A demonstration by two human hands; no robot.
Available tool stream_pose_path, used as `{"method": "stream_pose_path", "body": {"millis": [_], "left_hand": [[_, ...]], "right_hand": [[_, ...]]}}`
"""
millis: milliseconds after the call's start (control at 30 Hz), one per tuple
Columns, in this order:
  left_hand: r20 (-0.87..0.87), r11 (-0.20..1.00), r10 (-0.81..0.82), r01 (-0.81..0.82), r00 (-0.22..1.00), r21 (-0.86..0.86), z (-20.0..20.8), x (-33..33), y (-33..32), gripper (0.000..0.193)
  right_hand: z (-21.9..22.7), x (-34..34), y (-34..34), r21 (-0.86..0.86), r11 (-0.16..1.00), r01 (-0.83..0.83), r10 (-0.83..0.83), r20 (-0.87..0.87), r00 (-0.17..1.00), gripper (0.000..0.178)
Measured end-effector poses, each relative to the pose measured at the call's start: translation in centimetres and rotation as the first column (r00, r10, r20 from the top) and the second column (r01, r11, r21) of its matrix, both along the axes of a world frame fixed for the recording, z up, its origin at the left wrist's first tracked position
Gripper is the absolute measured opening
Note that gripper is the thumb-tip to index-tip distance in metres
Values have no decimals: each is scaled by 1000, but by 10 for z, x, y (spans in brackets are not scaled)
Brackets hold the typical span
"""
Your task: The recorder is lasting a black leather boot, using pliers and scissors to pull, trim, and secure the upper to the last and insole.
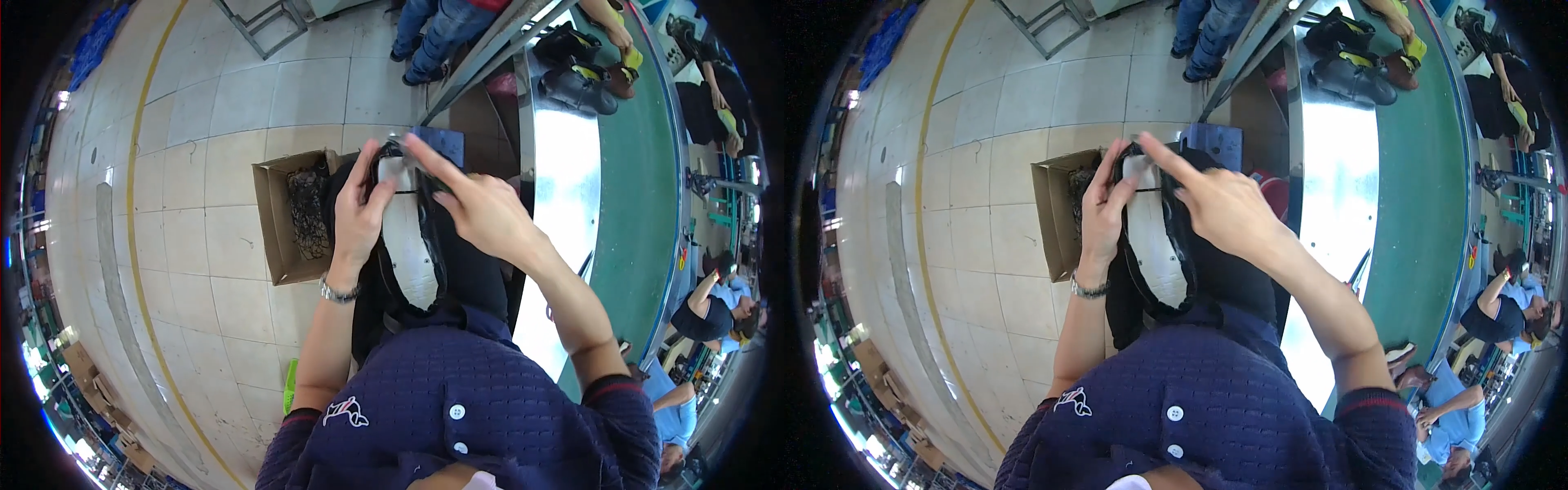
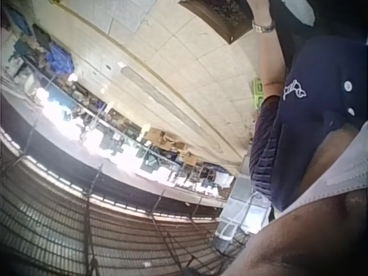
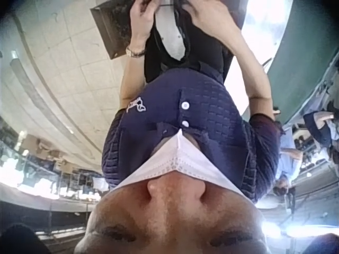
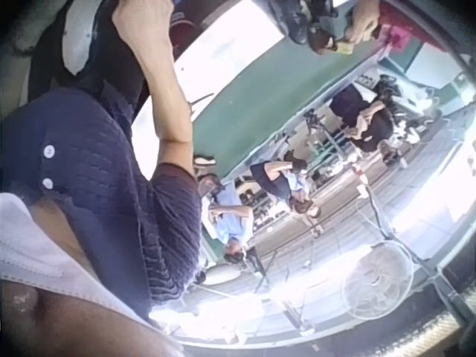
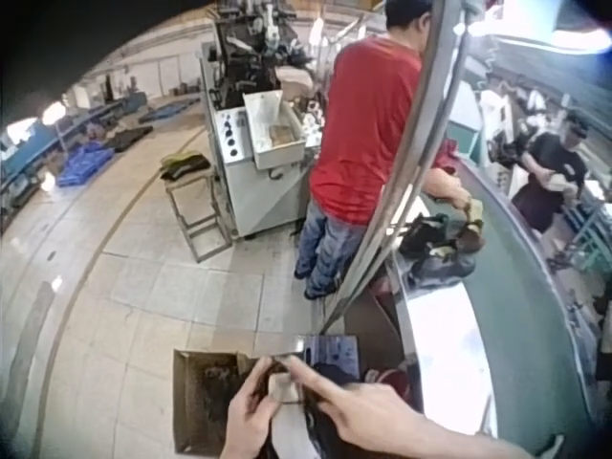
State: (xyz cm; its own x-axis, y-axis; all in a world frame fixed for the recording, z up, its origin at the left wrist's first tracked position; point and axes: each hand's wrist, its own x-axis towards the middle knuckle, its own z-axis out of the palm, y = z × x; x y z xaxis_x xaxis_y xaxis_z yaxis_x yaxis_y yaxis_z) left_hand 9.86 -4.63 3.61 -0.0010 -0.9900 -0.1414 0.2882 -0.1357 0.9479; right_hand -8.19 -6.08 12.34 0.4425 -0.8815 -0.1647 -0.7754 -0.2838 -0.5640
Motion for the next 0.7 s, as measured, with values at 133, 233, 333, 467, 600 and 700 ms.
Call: {"method": "stream_pose_path", "body": {"millis": [133, 233, 333, 467, 600, 700], "left_hand": [[416, 989, 121, -75, 901, -127, 1, 6, 27, 44], [584, 977, 173, -61, 793, -206, 14, -3, 26, 30], [535, 945, 290, -148, 794, -292, 13, -2, 24, 21], [564, 925, 366, -223, 741, -308, 23, -5, 31, 19], [614, 891, 453, -300, 646, -341, 15, -20, 33, 14], [582, 838, 531, -283, 616, -466, 4, -25, 32, 12]], "right_hand": [[-24, -56, 43, 141, 859, 493, -512, 197, 836, 75], [-89, -141, 62, -146, 728, 669, -685, -143, 714, 77], [-125, -178, 81, -182, 630, 755, -771, -262, 580, 72], [-127, -194, 151, -122, 530, 839, -844, 18, 535, 56], [-143, -251, 278, -479, 345, 808, -932, -73, 355, 41], [-143, -258, 315, -198, 279, 940, -959, -114, 261, 43]]}}
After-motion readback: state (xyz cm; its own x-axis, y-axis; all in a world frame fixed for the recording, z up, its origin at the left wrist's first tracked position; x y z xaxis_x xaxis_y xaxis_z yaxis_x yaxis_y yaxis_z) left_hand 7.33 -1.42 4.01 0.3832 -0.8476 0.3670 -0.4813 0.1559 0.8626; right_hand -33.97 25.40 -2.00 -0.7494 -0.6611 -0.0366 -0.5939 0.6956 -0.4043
